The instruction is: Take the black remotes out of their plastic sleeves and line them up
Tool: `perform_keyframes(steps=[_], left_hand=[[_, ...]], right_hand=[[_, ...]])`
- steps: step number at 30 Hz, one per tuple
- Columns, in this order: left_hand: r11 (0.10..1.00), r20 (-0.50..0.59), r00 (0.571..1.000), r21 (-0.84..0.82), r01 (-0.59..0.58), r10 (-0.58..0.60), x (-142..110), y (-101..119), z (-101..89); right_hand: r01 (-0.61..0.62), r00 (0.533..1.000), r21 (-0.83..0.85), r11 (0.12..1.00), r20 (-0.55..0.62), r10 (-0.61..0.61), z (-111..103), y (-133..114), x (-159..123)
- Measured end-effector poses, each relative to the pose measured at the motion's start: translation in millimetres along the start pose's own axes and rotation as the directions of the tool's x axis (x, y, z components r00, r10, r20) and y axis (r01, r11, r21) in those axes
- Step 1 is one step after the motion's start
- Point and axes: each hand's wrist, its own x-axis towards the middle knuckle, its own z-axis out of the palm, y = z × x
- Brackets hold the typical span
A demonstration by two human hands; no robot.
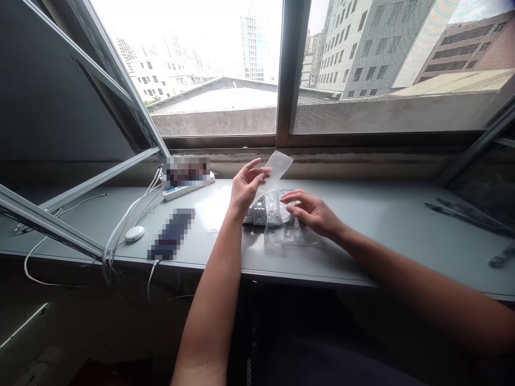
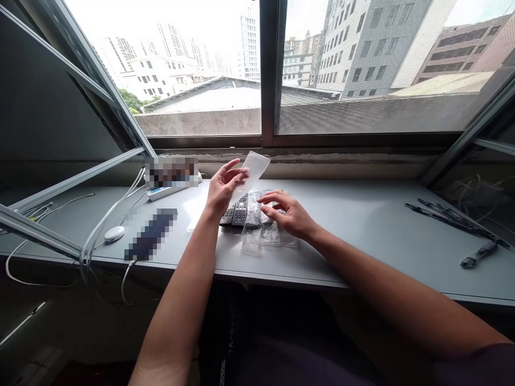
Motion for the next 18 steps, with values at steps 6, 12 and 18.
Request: perform_keyframes(steps=[6,12,18], left_hand=[[0.942,0.083,0.994,-0.320,0.099,-0.076,-8,10,3.6],[0.936,0.015,0.996,-0.341,0.085,-0.085,-5,9,-0.9],[0.941,-0.082,0.995,-0.339,0.018,-0.049,2,5,-5.5]], right_hand=[[0.062,0.992,-0.130,0.990,0.118,-0.047,-2,-2,0],[0.066,0.983,-0.039,0.997,0.175,-0.058,-3,-4,1],[0.002,0.999,0.211,0.977,-0.045,0.008,-2,-3,3]])
